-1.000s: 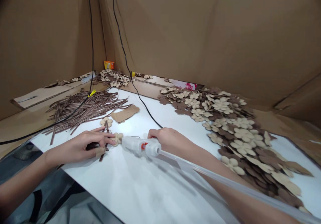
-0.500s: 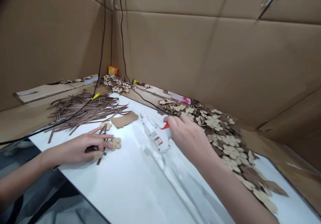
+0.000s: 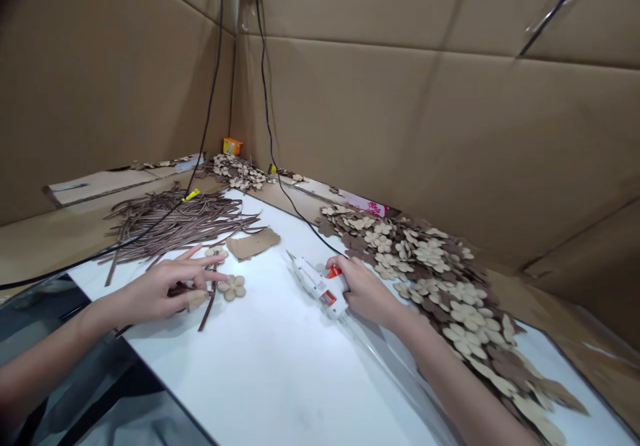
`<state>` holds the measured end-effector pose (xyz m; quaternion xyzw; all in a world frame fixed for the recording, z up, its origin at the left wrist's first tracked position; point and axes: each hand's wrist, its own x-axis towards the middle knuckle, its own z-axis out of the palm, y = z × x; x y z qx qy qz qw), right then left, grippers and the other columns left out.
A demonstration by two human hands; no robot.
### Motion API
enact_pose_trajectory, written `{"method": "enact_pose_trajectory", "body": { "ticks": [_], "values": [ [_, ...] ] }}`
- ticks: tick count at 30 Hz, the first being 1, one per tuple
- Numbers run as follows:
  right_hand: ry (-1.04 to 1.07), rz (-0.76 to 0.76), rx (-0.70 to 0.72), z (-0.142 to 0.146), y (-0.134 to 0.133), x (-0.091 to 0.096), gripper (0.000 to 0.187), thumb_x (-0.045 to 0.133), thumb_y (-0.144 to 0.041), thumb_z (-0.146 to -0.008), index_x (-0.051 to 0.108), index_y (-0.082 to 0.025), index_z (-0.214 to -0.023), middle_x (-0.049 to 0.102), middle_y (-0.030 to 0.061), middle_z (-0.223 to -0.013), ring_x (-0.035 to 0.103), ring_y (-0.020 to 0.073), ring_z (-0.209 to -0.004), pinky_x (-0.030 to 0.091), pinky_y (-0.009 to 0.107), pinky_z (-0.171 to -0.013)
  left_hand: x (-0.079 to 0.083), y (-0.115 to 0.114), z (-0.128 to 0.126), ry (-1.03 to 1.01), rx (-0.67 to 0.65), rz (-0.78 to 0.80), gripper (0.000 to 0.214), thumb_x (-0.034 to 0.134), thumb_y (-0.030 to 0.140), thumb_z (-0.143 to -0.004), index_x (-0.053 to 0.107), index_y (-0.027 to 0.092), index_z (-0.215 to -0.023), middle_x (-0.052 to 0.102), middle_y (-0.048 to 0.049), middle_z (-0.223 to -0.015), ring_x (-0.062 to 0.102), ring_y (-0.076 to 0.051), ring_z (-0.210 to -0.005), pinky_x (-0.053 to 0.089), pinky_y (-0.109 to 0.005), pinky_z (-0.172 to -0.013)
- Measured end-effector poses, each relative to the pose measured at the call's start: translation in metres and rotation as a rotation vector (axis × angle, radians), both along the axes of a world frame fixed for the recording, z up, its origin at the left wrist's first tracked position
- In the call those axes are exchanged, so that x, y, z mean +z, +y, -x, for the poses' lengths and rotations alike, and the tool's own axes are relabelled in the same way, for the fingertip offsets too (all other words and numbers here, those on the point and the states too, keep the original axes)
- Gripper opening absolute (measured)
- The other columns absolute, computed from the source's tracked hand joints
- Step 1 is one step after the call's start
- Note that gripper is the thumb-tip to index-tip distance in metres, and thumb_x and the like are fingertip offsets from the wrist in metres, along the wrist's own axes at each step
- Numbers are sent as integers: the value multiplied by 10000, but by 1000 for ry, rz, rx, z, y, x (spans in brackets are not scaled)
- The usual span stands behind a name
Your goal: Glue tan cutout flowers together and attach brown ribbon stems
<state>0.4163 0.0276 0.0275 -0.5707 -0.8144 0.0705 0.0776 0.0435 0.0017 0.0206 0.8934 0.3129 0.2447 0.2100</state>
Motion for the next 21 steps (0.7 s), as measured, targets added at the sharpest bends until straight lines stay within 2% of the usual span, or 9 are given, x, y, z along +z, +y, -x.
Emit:
{"method": "enact_pose_trajectory", "body": {
  "ticks": [7,10,12,14,15,18,19,20,21],
  "values": [
    [-21,6,23,-4,0,-2,513,395,23,-529,505,-201,-977,561,70,-966,497,229,-948,409,306,-778,13,-5,1,-384,213,92,104,533,215,-814,540,213,-711,712,-59,-1029,447,-235,-1259,256,-427,-1081],
    [-23,12,23,-2,-2,-5,539,377,28,-523,518,-201,-991,571,69,-980,505,224,-970,417,306,-794,26,-17,1,-613,315,239,131,599,269,-791,565,195,-689,733,-67,-905,536,-264,-1167,440,-370,-926],
    [-37,14,33,-4,-1,-8,568,372,28,-522,531,-204,-1015,580,69,-1008,513,221,-992,420,314,-826,35,-32,2,-793,336,419,178,659,295,-755,561,182,-658,728,-56,-821,654,-251,-947,515,-312,-752],
    [-80,8,48,-10,1,-7,617,375,25,-518,544,-215,-1061,583,74,-1049,524,229,-1008,424,336,-849,42,-51,2,-968,240,641,202,684,312,-743,559,174,-664,712,-31,-731,676,-184,-669,513,-256,-596],
    [-112,0,48,-13,3,-4,646,380,23,-515,547,-219,-1090,579,82,-1076,528,241,-1018,429,354,-855,44,-61,1,-1039,160,754,219,682,322,-748,555,168,-658,694,-24,-681,658,-154,-603,497,-227,-560],
    [-177,-118,3,-16,1,16,703,379,27,-531,523,-213,-1177,539,126,-1160,509,295,-1076,433,424,-868,39,-84,-4,-1159,-120,1149,268,609,372,-803,531,156,-665,642,-1,-635,533,-65,-353,353,-152,-358],
    [-163,-210,-13,-11,-4,25,703,356,35,-560,502,-211,-1202,517,135,-1190,485,301,-1116,420,444,-891,34,-87,-7,-1158,-139,1221,266,599,376,-812,525,156,-681,640,2,-649,493,-40,-316,287,-133,-325],
    [-141,-276,21,-1,-11,34,706,342,39,-582,476,-220,-1225,494,132,-1220,461,298,-1152,415,447,-905,28,-87,-9,-1134,-91,1232,259,596,360,-821,519,152,-687,642,-5,-658,476,-26,-310,247,-124,-323],
    [-123,-320,84,13,-22,41,693,348,31,-608,457,-235,-1239,472,127,-1249,450,297,-1169,414,454,-915,21,-84,-12,-1133,-38,1176,258,610,344,-814,508,148,-680,646,-13,-678,459,-17,-308,218,-121,-313]
  ]
}}
